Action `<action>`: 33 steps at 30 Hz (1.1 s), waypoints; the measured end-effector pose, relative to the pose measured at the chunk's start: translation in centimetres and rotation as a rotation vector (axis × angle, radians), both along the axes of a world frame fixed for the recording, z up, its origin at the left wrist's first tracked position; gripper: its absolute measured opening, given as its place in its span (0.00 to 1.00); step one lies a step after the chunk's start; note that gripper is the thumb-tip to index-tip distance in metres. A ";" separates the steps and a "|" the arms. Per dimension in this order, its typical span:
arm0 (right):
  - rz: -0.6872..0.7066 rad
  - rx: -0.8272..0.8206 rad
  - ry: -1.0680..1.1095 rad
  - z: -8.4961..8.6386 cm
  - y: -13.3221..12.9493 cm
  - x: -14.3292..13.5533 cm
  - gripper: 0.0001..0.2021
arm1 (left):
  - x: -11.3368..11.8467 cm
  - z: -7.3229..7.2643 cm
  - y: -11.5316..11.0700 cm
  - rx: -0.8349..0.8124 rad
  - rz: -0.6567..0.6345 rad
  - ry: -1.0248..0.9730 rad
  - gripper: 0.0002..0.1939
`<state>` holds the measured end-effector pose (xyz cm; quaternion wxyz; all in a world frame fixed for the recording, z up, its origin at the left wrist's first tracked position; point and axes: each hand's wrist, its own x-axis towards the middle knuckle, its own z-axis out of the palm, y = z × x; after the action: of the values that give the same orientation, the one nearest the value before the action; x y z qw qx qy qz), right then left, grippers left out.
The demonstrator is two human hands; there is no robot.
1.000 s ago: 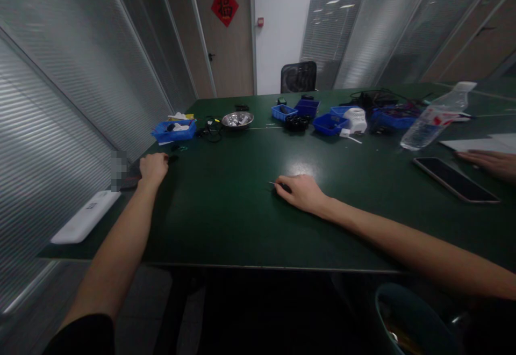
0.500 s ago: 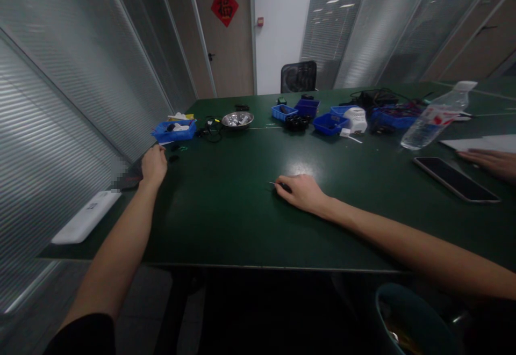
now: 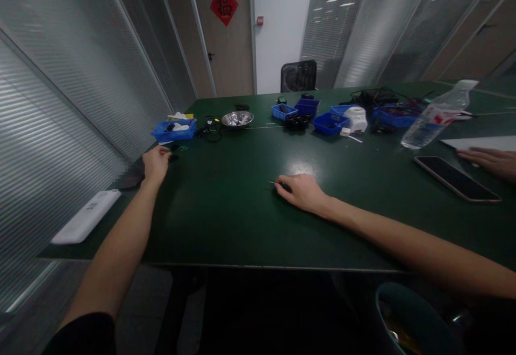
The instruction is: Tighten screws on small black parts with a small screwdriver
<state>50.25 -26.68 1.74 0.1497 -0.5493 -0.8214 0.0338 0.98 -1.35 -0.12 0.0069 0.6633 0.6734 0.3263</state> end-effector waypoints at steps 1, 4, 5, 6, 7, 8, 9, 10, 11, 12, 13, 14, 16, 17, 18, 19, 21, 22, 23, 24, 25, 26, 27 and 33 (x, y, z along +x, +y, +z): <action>-0.001 0.000 -0.001 0.0 0.0 0.0 0.16 | 0.0 0.0 0.0 -0.006 -0.007 -0.006 0.17; -0.008 0.002 0.000 -0.1 0.0 0.0 0.17 | 0.0 -0.1 0.1 0.005 -0.019 0.015 0.16; -0.012 0.002 0.001 -0.1 0.0 0.0 0.16 | 0.0 -0.1 0.0 0.011 -0.021 0.024 0.16; -0.015 0.001 0.003 -0.1 0.0 0.0 0.16 | 0.1 -0.1 0.0 0.016 -0.023 0.035 0.16; -0.015 0.000 0.004 -0.1 0.0 0.0 0.16 | 0.2 0.0 -0.1 0.022 -0.026 0.049 0.16; -0.015 0.000 0.006 -0.2 0.0 0.0 0.16 | 0.3 0.0 -0.2 0.031 -0.027 0.067 0.16; -0.014 0.000 0.008 -0.2 0.0 0.0 0.16 | 0.4 0.1 -0.3 0.041 -0.024 0.087 0.16; -0.013 -0.001 0.010 -0.2 0.0 0.0 0.16 | 0.5 0.2 -0.4 0.051 -0.016 0.106 0.16; -0.012 -0.001 0.010 -0.1 0.0 0.0 0.17 | 0.6 0.4 -0.6 0.058 -0.005 0.120 0.17; -0.013 0.001 0.010 -0.1 0.0 -0.1 0.17 | 0.7 0.5 -0.7 0.065 0.003 0.126 0.17; -0.012 0.001 0.010 -0.1 0.0 -0.1 0.17 | 0.8 0.6 -0.9 0.069 0.005 0.122 0.17; -0.010 0.001 0.011 -0.1 0.0 -0.1 0.17 | 0.9 0.6 -1.0 0.069 0.000 0.112 0.17; -0.001 -0.005 0.020 0.0 0.0 -0.1 0.16 | 1.0 0.7 -1.2 0.059 -0.017 0.079 0.17; 0.003 -0.009 0.024 0.1 0.0 -0.1 0.16 | 1.0 0.7 -1.3 0.054 -0.025 0.062 0.16; 0.005 -0.011 0.027 0.1 -0.1 0.0 0.16 | 1.0 0.7 -1.3 0.050 -0.028 0.048 0.16; 0.005 -0.011 0.027 0.1 -0.1 0.0 0.16 | 1.0 0.7 -1.2 0.048 -0.028 0.036 0.16; 0.001 -0.003 0.023 0.2 -0.1 0.0 0.16 | 0.8 0.5 -1.1 0.046 -0.026 0.025 0.17; 0.000 0.001 0.021 0.2 -0.1 0.0 0.16 | 0.8 0.5 -1.0 0.046 -0.023 0.026 0.17; -0.001 0.004 0.019 0.1 -0.1 0.0 0.17 | 0.7 0.4 -0.9 0.047 -0.021 0.032 0.17; 0.000 0.006 0.019 0.1 -0.1 0.0 0.17 | 0.6 0.4 -0.8 0.047 -0.019 0.042 0.18; 0.000 0.007 0.019 0.1 0.0 0.0 0.17 | 0.6 0.3 -0.7 0.046 -0.017 0.054 0.18; 0.002 0.006 0.017 0.0 0.0 0.0 0.17 | 0.5 0.3 -0.6 0.043 -0.014 0.068 0.18; 0.004 0.006 0.015 0.0 0.0 0.0 0.17 | 0.5 0.3 -0.5 0.037 -0.011 0.082 0.18; -0.015 0.011 -0.001 -0.2 0.1 0.0 0.16 | 0.5 0.3 -0.4 0.007 0.007 0.142 0.19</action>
<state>50.29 -26.58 1.53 0.1524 -0.5548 -0.8174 0.0276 1.51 -1.77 0.20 -0.0445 0.6825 0.6733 0.2809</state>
